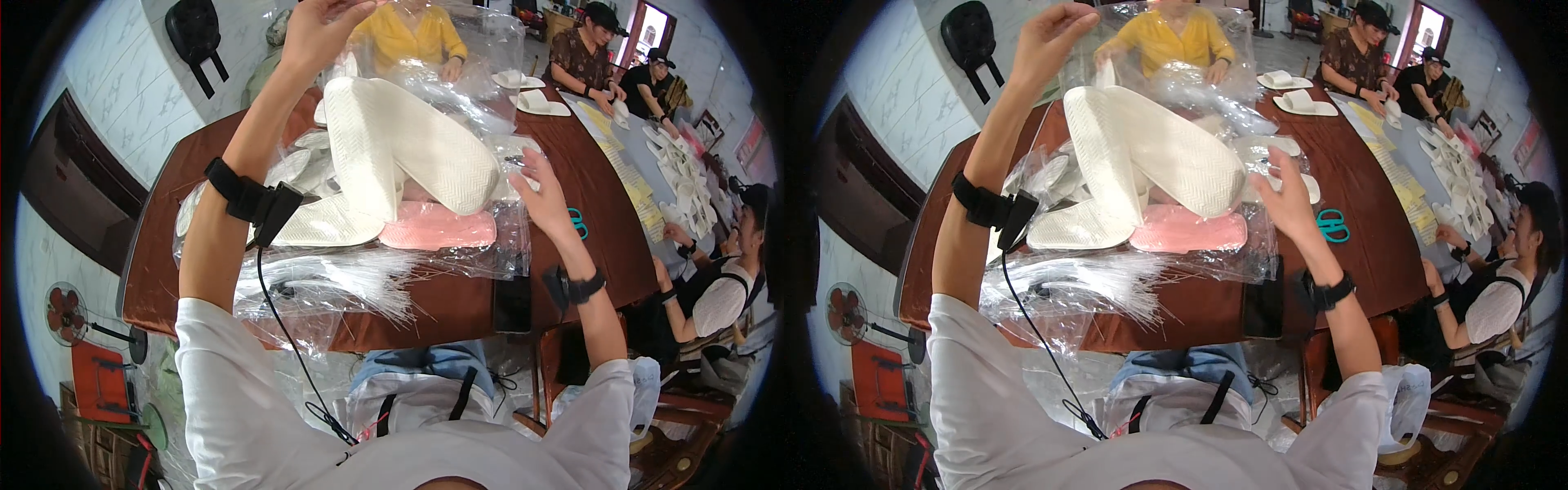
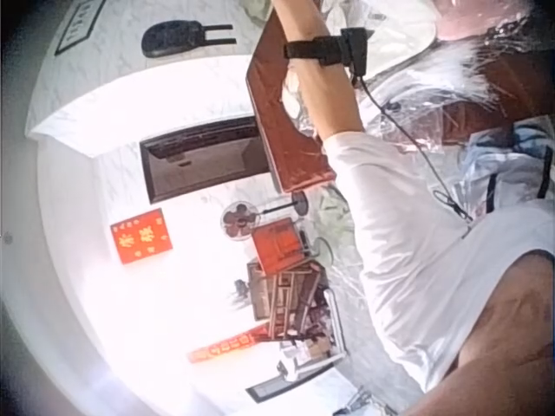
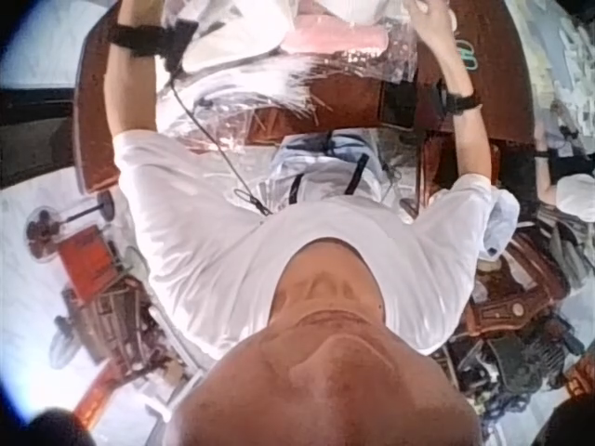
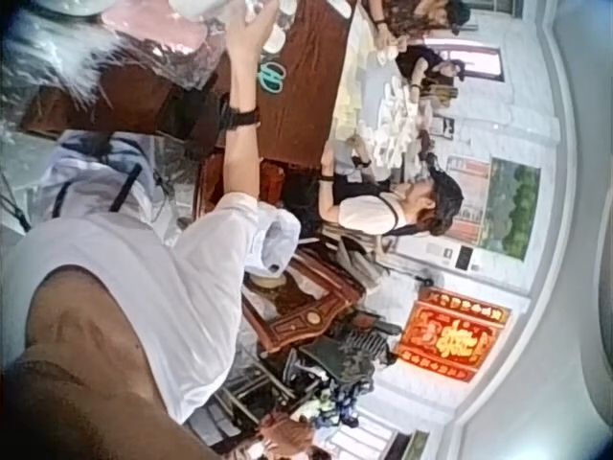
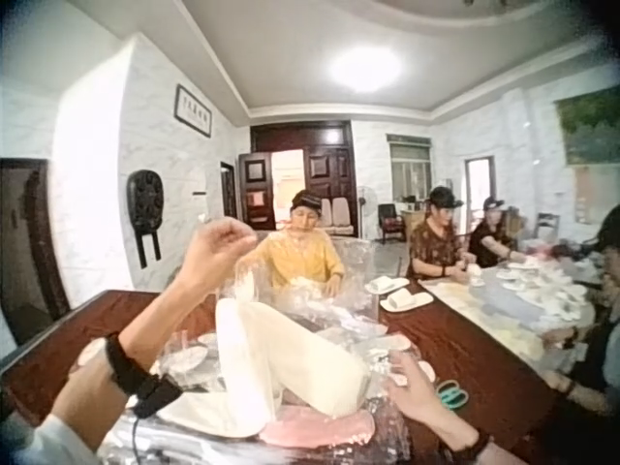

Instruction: Inspecting pairs of slippers, placing them in plastic bags, and attaching tags by hand.

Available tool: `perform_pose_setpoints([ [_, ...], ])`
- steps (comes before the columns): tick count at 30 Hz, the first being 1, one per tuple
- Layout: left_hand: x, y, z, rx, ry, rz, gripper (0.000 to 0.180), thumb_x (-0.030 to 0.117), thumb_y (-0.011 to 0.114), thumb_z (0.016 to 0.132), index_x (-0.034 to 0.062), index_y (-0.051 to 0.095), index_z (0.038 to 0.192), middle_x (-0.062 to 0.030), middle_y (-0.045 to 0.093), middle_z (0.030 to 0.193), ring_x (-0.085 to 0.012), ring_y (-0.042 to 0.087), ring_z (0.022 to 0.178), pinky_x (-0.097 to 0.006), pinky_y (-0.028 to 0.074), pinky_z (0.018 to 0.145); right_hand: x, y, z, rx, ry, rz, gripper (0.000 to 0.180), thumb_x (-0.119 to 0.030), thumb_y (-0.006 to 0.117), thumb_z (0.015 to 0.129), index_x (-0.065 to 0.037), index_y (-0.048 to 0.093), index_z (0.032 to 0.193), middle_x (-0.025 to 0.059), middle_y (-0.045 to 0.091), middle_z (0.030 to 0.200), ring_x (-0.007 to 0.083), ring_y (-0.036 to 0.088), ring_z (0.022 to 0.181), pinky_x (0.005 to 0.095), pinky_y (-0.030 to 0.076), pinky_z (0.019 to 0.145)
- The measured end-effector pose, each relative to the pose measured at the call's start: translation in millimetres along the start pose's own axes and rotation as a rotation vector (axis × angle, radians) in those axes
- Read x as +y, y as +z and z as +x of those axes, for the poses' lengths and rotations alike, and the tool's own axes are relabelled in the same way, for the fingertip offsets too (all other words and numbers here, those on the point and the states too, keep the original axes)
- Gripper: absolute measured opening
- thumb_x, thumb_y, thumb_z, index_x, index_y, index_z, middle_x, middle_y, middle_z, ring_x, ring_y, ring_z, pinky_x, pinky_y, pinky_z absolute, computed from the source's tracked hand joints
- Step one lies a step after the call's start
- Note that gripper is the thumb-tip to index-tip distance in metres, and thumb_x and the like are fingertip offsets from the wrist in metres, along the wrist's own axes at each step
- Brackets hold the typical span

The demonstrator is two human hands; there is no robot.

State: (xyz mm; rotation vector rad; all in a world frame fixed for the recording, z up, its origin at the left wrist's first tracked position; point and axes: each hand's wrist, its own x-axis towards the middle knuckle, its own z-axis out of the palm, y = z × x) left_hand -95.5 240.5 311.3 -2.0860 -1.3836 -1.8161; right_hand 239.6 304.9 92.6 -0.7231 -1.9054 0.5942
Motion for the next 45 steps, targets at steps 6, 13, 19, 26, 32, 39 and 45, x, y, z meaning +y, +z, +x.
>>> perform_pose_setpoints([
  [6,13,0,-3,-0.038,-0.050,-0.025,0.005,0.007,0.063,0.086,0.0023,0.063,0.088,0.0007,0.061,0.076,-0.0081,0.057,0.074,-0.024,0.048,0.068,-10,3,48,-0.219,0.185,0.239,0.022,-0.017,0.064,0.086,0.001,0.065,0.098,0.0083,0.068,0.089,0.0157,0.064,0.085,0.0276,0.049,0.074],
  [13,19,-3,-3,0.070,0.025,0.408,0.006,0.006,0.064,0.083,0.0003,0.066,0.086,-0.0040,0.066,0.078,-0.0108,0.059,0.071,-0.027,0.048,0.066,-21,8,70,0.081,0.028,0.107,0.015,-0.017,0.064,0.085,-0.002,0.066,0.090,0.0050,0.068,0.077,0.0114,0.064,0.072,0.0261,0.049,0.066],
  [19,-30,-31,5,0.140,0.153,0.394,0.022,0.021,0.069,0.084,0.0033,0.069,0.097,-0.0013,0.068,0.085,-0.0062,0.059,0.080,-0.024,0.046,0.074,-30,14,92,0.094,-0.010,0.190,0.015,-0.014,0.064,0.086,0.000,0.065,0.091,0.0046,0.067,0.079,0.0099,0.062,0.073,0.0238,0.048,0.068],
  [26,-31,-42,-18,0.330,-0.164,0.012,0.020,0.016,0.069,0.084,0.0028,0.068,0.099,0.0001,0.065,0.085,-0.0081,0.058,0.076,-0.022,0.046,0.068,-62,10,90,0.165,0.012,0.356,0.011,-0.011,0.064,0.087,0.000,0.065,0.089,0.0024,0.066,0.079,0.0071,0.058,0.073,0.0229,0.047,0.069],
  [32,-63,-79,-94,0.493,-0.302,-0.303,0.030,0.017,0.064,0.088,0.0014,0.060,0.113,-0.0030,0.062,0.097,-0.0095,0.056,0.084,-0.024,0.044,0.069,-146,25,43,0.226,-0.355,0.093,0.005,-0.003,0.063,0.083,-0.001,0.063,0.088,0.0074,0.064,0.082,0.0190,0.060,0.077,0.0301,0.047,0.071],
  [39,-104,-94,-308,0.614,-1.104,-0.786,0.054,0.028,0.059,0.090,0.0112,0.038,0.137,-0.0136,0.045,0.131,-0.0291,0.045,0.121,-0.043,0.046,0.093,-126,115,-82,-0.331,-0.641,-0.130,0.021,-0.010,0.067,0.072,-0.008,0.063,0.092,0.0035,0.058,0.088,0.0220,0.055,0.083,0.0341,0.043,0.077],
  [45,-63,-140,-357,0.400,-1.217,-0.824,0.066,0.037,0.057,0.091,0.0074,0.029,0.143,-0.0201,0.042,0.135,-0.0371,0.049,0.118,-0.046,0.043,0.097,-133,102,-123,-0.691,-0.318,0.093,0.022,-0.015,0.066,0.082,-0.006,0.061,0.101,0.0083,0.060,0.094,0.0291,0.057,0.090,0.0377,0.046,0.079],
])
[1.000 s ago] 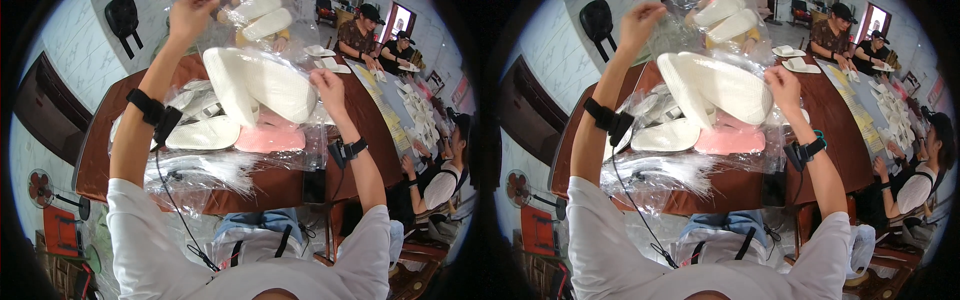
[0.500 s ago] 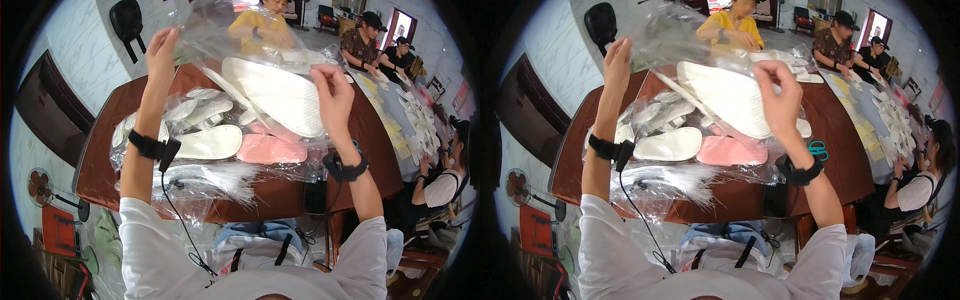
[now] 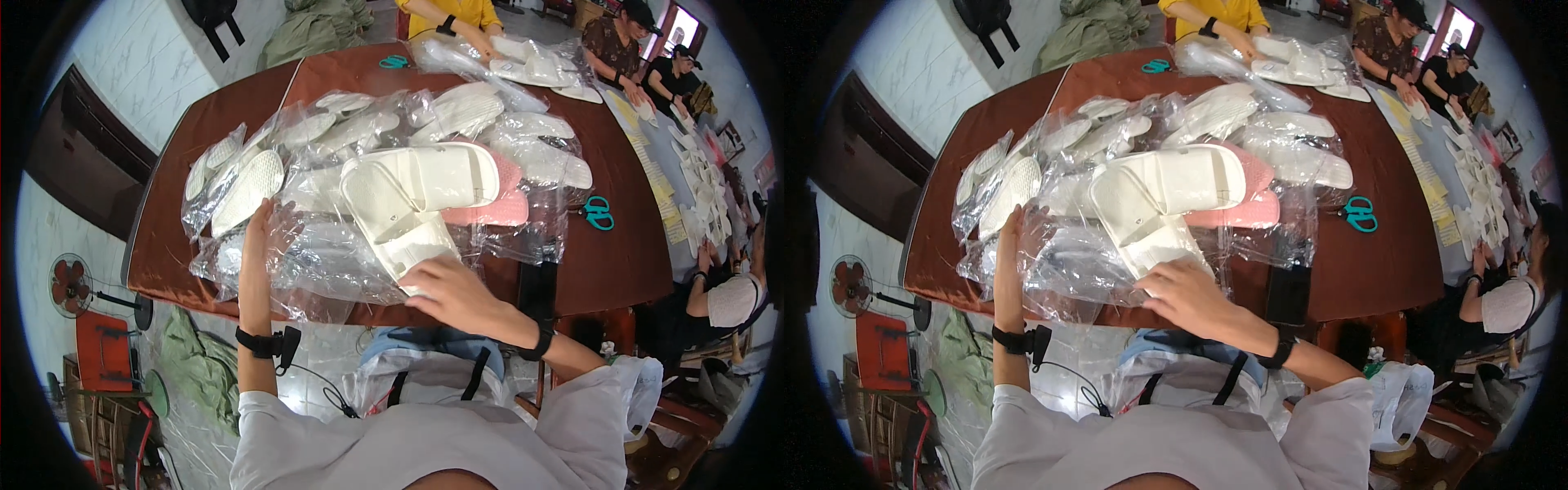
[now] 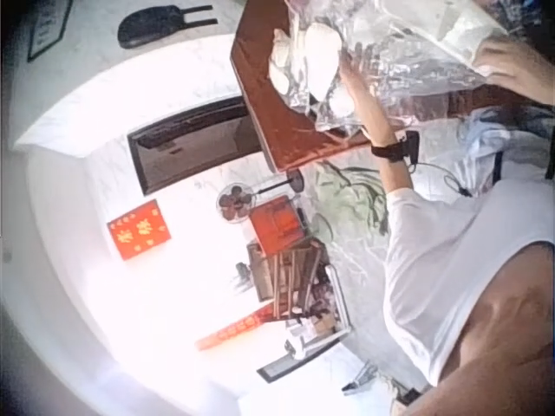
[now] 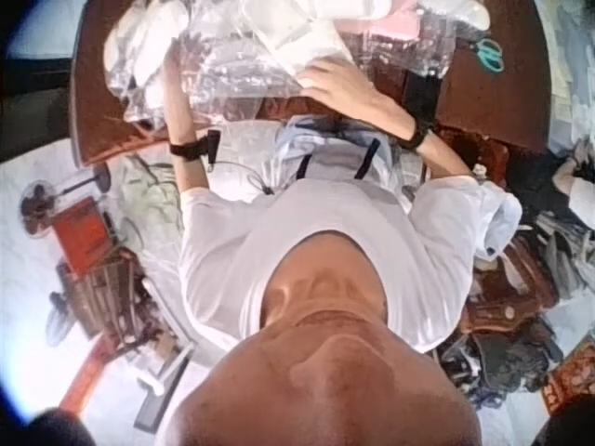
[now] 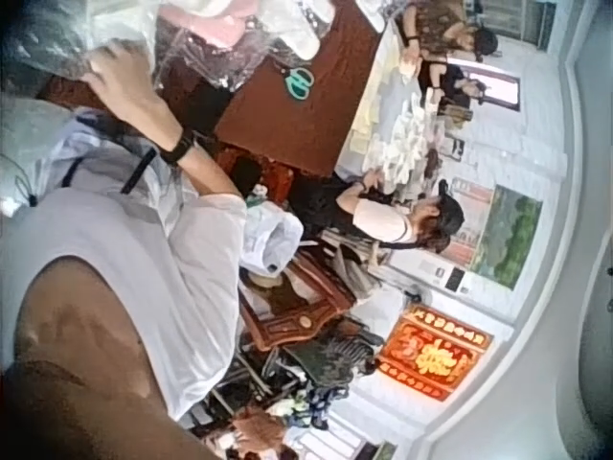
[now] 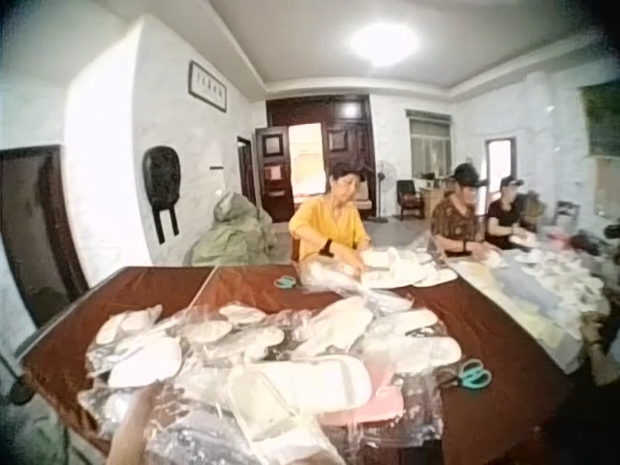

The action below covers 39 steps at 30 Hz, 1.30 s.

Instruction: Inspecting pairs of slippers, placing them in plastic bags, and attaching tags by hand.

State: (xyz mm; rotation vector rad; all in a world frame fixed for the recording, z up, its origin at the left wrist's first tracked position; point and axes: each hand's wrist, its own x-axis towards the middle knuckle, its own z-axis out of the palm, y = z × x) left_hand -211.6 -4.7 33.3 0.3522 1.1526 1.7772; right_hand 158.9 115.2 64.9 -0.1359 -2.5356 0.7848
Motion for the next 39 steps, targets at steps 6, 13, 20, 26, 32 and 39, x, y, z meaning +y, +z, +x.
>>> perform_pose_setpoints([
  [6,0,40,-61,0.070,0.076,0.585,0.085,0.037,0.066,0.086,0.0045,0.016,0.147,-0.0221,0.055,0.122,-0.0312,0.059,0.106,-0.041,0.049,0.086,25,-32,-43,0.218,0.438,0.034,0.017,-0.004,0.058,0.085,-0.003,0.058,0.101,0.0139,0.059,0.092,0.0301,0.062,0.077,0.0357,0.050,0.065],
  [13,-23,23,-42,0.128,0.206,0.824,0.080,0.015,0.070,0.082,0.0041,0.022,0.145,-0.0175,0.065,0.101,-0.0177,0.064,0.073,-0.025,0.049,0.054,71,-23,-73,0.175,0.637,0.219,0.017,-0.004,0.056,0.087,0.000,0.060,0.103,0.0123,0.064,0.089,0.0204,0.064,0.078,0.0295,0.051,0.069],
  [20,-39,19,-24,0.242,0.415,1.077,0.063,0.011,0.068,0.082,0.0028,0.038,0.137,-0.0123,0.067,0.084,-0.0122,0.060,0.056,-0.023,0.043,0.044,67,-14,-52,0.103,0.768,0.510,0.022,-0.004,0.059,0.085,-0.001,0.062,0.106,0.0080,0.066,0.090,0.0130,0.062,0.077,0.0268,0.050,0.069],
  [26,-45,18,-15,0.257,0.603,1.304,0.060,0.008,0.067,0.080,0.0031,0.042,0.134,-0.0146,0.068,0.077,-0.0239,0.064,0.061,-0.035,0.047,0.055,72,-4,-36,0.065,0.502,0.163,0.033,-0.007,0.064,0.078,-0.004,0.056,0.109,0.0117,0.062,0.093,0.0251,0.063,0.076,0.0342,0.050,0.067],
  [32,-41,29,-25,0.198,0.653,1.423,0.059,0.008,0.067,0.081,0.0063,0.044,0.134,-0.0114,0.061,0.070,-0.0203,0.057,0.060,-0.031,0.045,0.060,63,-14,-22,0.157,0.403,-0.177,0.025,-0.013,0.063,0.080,-0.006,0.057,0.103,0.0131,0.059,0.090,0.0367,0.059,0.081,0.0431,0.048,0.067],
  [39,-28,13,-21,0.218,0.693,1.488,0.058,0.005,0.065,0.082,0.0095,0.043,0.136,-0.0154,0.062,0.073,-0.0277,0.056,0.054,-0.035,0.044,0.054,47,-39,-7,0.216,0.411,-0.297,0.017,-0.008,0.059,0.081,-0.008,0.062,0.097,0.0109,0.058,0.092,0.0349,0.060,0.080,0.0425,0.048,0.068],
])
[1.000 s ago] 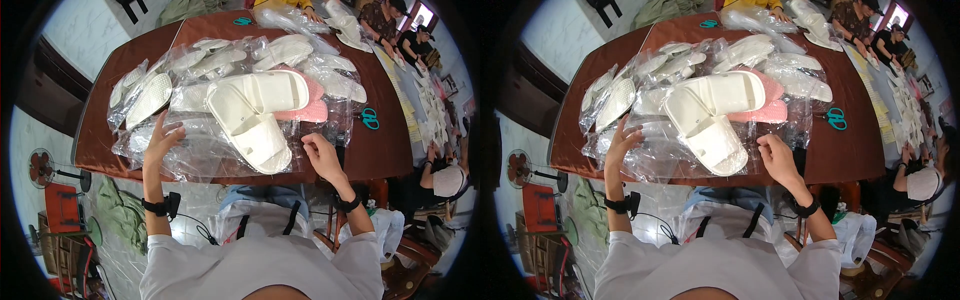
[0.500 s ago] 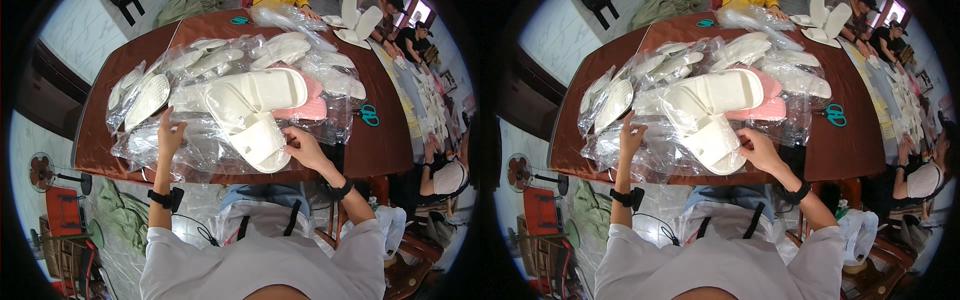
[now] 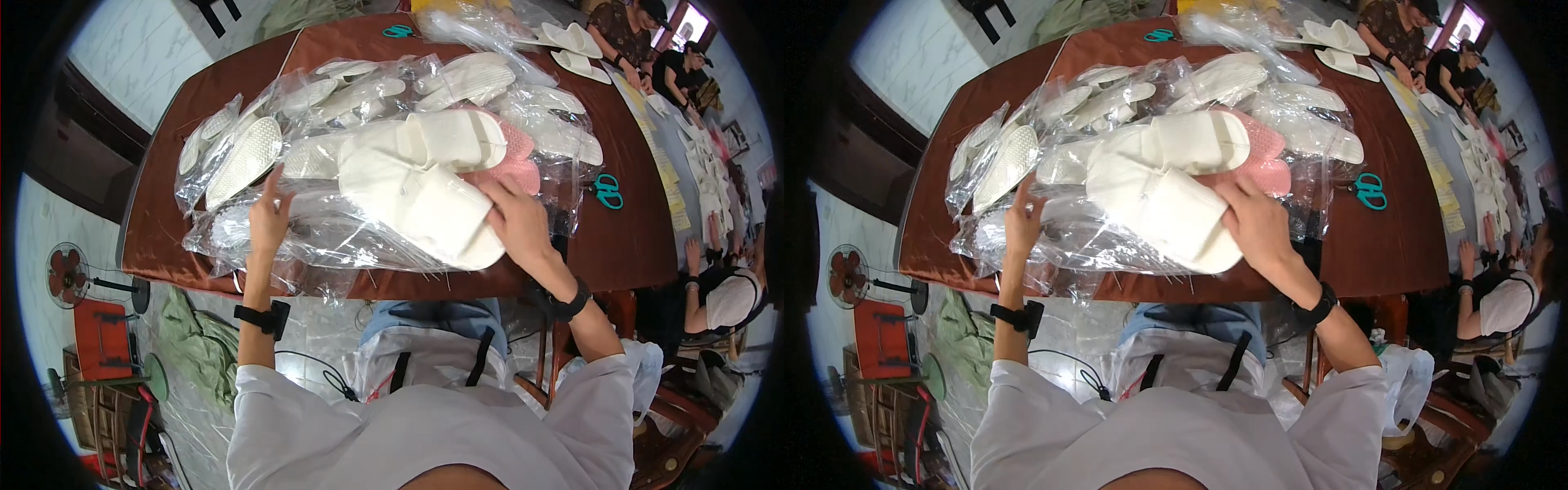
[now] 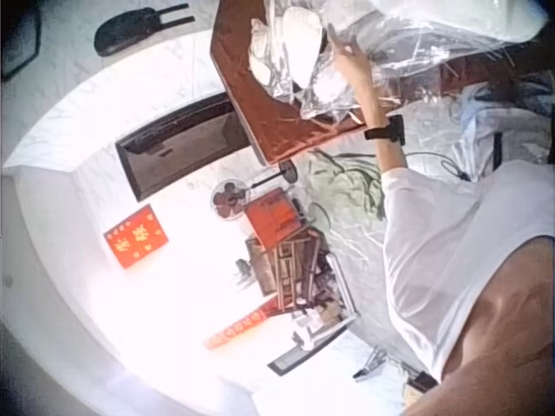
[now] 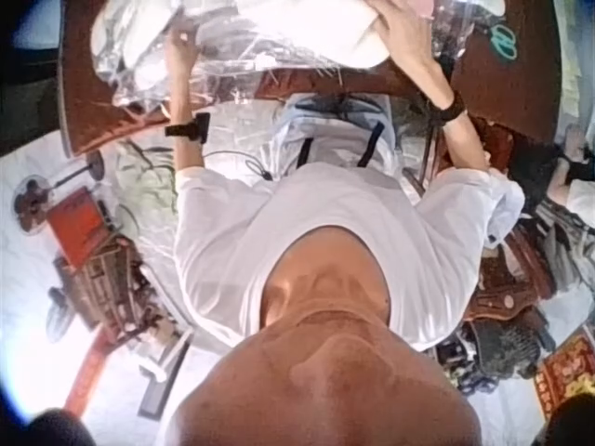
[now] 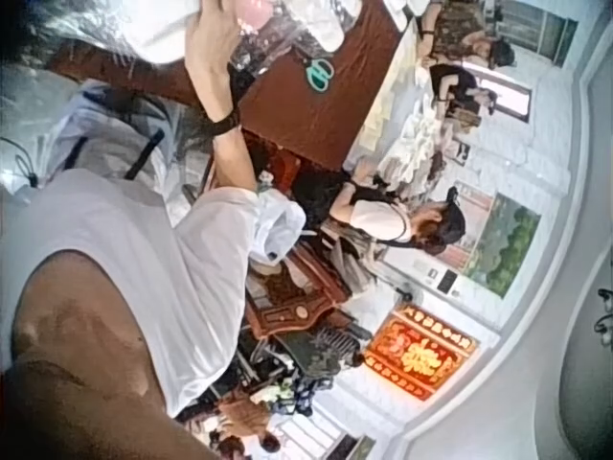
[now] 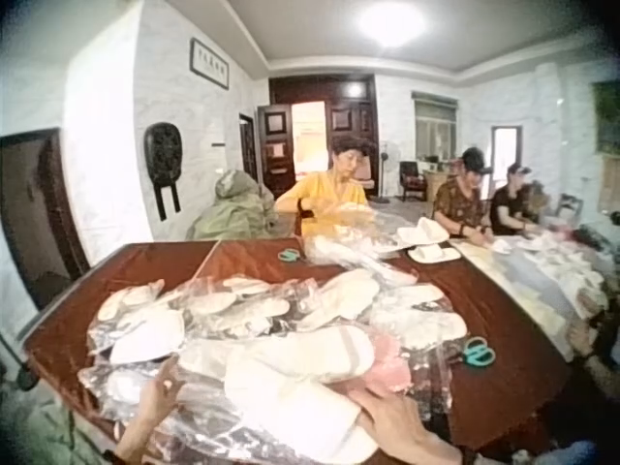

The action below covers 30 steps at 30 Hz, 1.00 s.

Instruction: Inspecting pairs of slippers, placing them in plastic bags, and attaching tags by hand.

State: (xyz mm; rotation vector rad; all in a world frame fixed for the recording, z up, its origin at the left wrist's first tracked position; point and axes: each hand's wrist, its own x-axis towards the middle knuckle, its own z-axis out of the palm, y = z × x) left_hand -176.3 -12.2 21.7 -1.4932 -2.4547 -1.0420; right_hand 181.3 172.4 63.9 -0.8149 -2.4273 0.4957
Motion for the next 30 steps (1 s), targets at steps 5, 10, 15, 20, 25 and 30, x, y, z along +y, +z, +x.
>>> perform_pose_setpoints([
  [5,-14,-18,7,0.101,0.056,-0.075,0.052,0.002,0.062,0.084,0.0093,0.048,0.134,-0.0085,0.063,0.072,-0.0133,0.055,0.058,-0.027,0.042,0.054,32,-14,5,0.075,-0.088,0.043,0.030,0.001,0.057,0.076,-0.009,0.065,0.102,0.0104,0.056,0.095,0.0326,0.058,0.086,0.0402,0.048,0.071],
  [10,-12,-46,33,0.093,0.006,-0.406,0.046,0.002,0.061,0.085,0.0072,0.053,0.129,-0.0039,0.068,0.078,-0.0023,0.050,0.062,-0.020,0.040,0.055,40,9,-6,-0.014,0.029,0.141,0.027,0.001,0.055,0.077,-0.007,0.064,0.101,0.0113,0.057,0.092,0.0349,0.059,0.082,0.0405,0.047,0.071],
  [15,50,-101,82,0.161,0.292,-0.273,0.037,-0.002,0.059,0.085,0.0077,0.060,0.121,-0.0030,0.070,0.091,-0.0033,0.063,0.077,-0.018,0.037,0.054,40,12,-15,-0.081,0.058,-0.054,0.021,-0.003,0.056,0.078,-0.008,0.063,0.096,0.0113,0.057,0.091,0.0347,0.059,0.082,0.0417,0.049,0.070],
  [20,118,-164,117,0.223,0.246,-0.075,0.035,0.007,0.062,0.088,0.0106,0.061,0.123,0.0054,0.063,0.081,0.0017,0.040,0.056,-0.016,0.031,0.049,46,10,-25,-0.049,0.048,-0.181,0.016,-0.004,0.055,0.079,-0.008,0.061,0.093,0.0112,0.057,0.089,0.0327,0.059,0.086,0.0432,0.049,0.072],
  [25,152,-221,125,0.445,0.475,0.199,0.034,0.012,0.062,0.090,0.0167,0.062,0.123,0.0061,0.065,0.085,0.0037,0.032,0.050,-0.017,0.023,0.044,47,3,-28,-0.100,0.046,-0.106,0.017,-0.003,0.054,0.080,-0.008,0.061,0.095,0.0119,0.057,0.089,0.0329,0.059,0.087,0.0433,0.049,0.073],
  [30,176,-269,113,0.476,0.500,-0.190,0.023,0.017,0.063,0.090,0.0093,0.070,0.110,0.0036,0.062,0.071,0.0013,0.036,0.048,-0.017,0.027,0.044,37,-16,-25,-0.036,0.006,0.027,0.021,0.000,0.052,0.080,-0.005,0.060,0.098,0.0134,0.057,0.088,0.0332,0.059,0.085,0.0418,0.048,0.073],
])
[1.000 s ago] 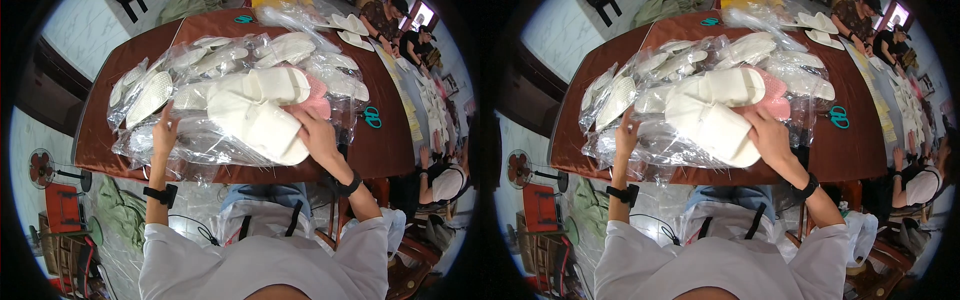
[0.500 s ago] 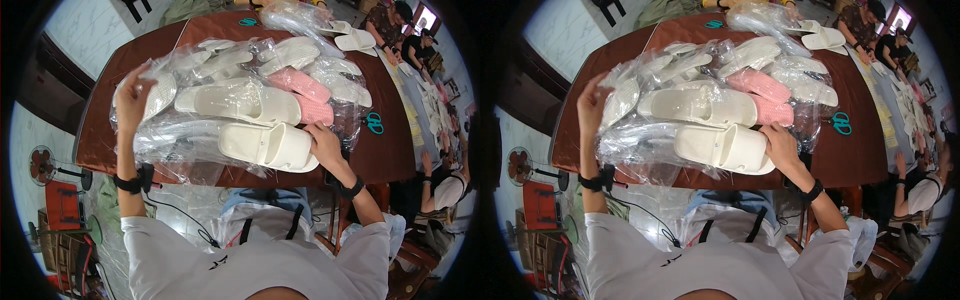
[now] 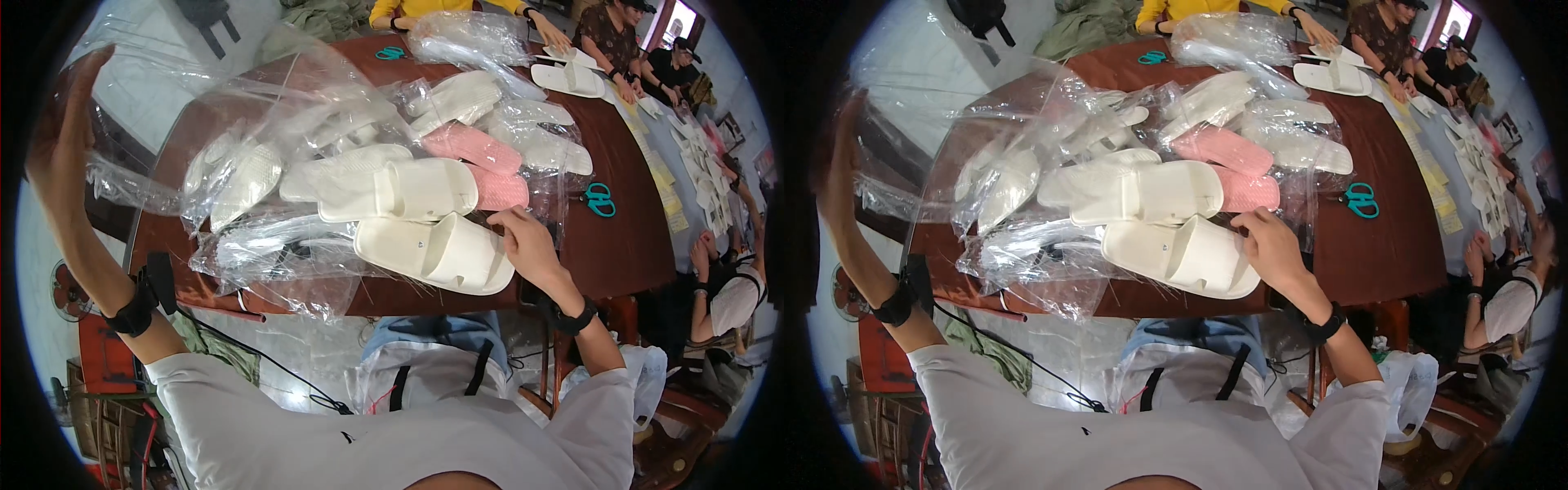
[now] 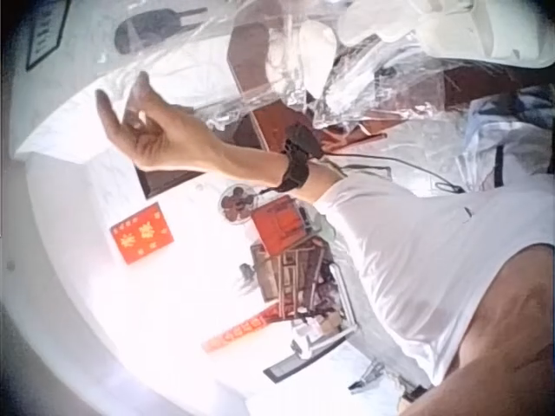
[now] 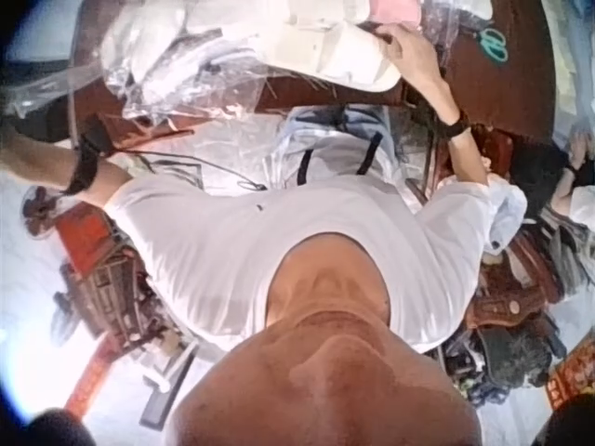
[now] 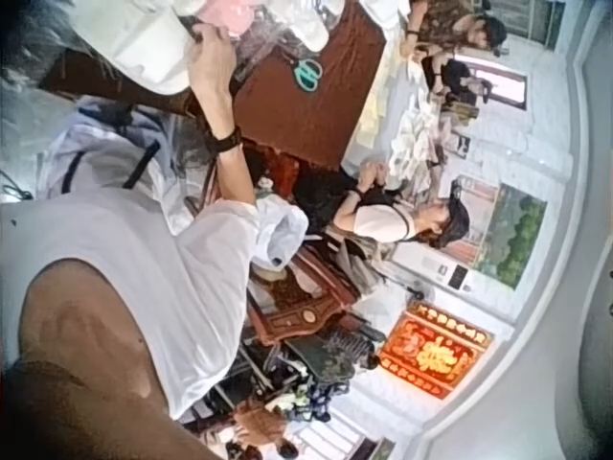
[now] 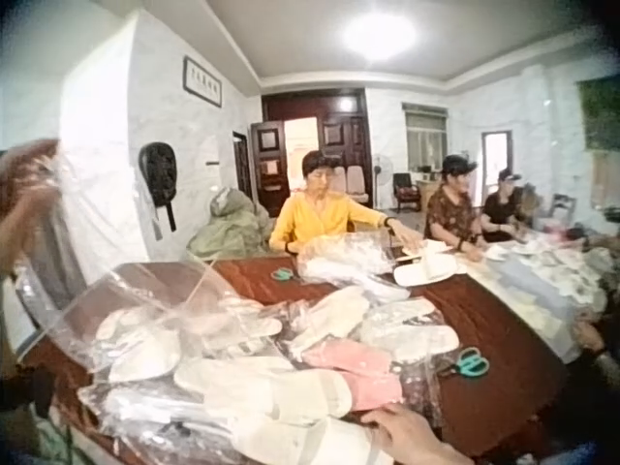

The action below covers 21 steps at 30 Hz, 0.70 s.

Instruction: Inspecting pairs of slippers, placing them in plastic bags, and attaching tags by hand.

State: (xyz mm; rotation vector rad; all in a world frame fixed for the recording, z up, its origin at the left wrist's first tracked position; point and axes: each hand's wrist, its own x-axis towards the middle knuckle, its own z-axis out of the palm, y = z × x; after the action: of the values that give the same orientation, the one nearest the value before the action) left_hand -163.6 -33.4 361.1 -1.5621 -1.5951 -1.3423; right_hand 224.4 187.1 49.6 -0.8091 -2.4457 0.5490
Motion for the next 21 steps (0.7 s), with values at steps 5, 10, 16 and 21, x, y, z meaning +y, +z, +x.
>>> perform_pose_setpoints([
  [5,18,1,-7,0.210,-0.048,0.114,0.024,0.019,0.066,0.087,0.0069,0.071,0.107,0.0041,0.056,0.063,0.0001,0.032,0.047,-0.019,0.023,0.045,-18,-40,7,0.139,0.032,0.280,0.017,-0.003,0.057,0.084,-0.002,0.060,0.101,0.0111,0.057,0.085,0.0232,0.060,0.077,0.0312,0.048,0.064],
  [10,58,72,-32,-0.302,0.113,-0.330,0.043,0.005,0.063,0.087,0.0029,0.053,0.129,-0.0034,0.068,0.095,-0.0038,0.060,0.069,-0.015,0.046,0.062,-25,-75,-3,0.214,0.093,0.673,0.021,-0.013,0.059,0.092,-0.001,0.060,0.109,0.0012,0.062,0.096,0.0086,0.055,0.084,0.0233,0.045,0.071],
  [16,64,170,-73,-0.668,0.115,-0.658,0.045,0.001,0.065,0.083,0.0060,0.054,0.127,-0.0054,0.067,0.106,-0.0099,0.065,0.084,-0.024,0.052,0.071,-48,-101,-18,0.132,0.160,0.862,0.034,-0.029,0.051,0.097,-0.001,0.057,0.117,0.0030,0.062,0.105,0.0093,0.056,0.097,0.0248,0.047,0.082],
  [21,103,241,-88,-0.861,0.220,-0.539,0.047,0.001,0.067,0.079,0.0058,0.055,0.124,-0.0084,0.066,0.111,-0.0125,0.065,0.081,-0.026,0.050,0.075,-25,-131,-40,0.224,0.259,1.043,0.047,-0.039,0.041,0.099,0.001,0.054,0.121,0.0102,0.061,0.110,0.0195,0.060,0.103,0.0346,0.050,0.086],
])
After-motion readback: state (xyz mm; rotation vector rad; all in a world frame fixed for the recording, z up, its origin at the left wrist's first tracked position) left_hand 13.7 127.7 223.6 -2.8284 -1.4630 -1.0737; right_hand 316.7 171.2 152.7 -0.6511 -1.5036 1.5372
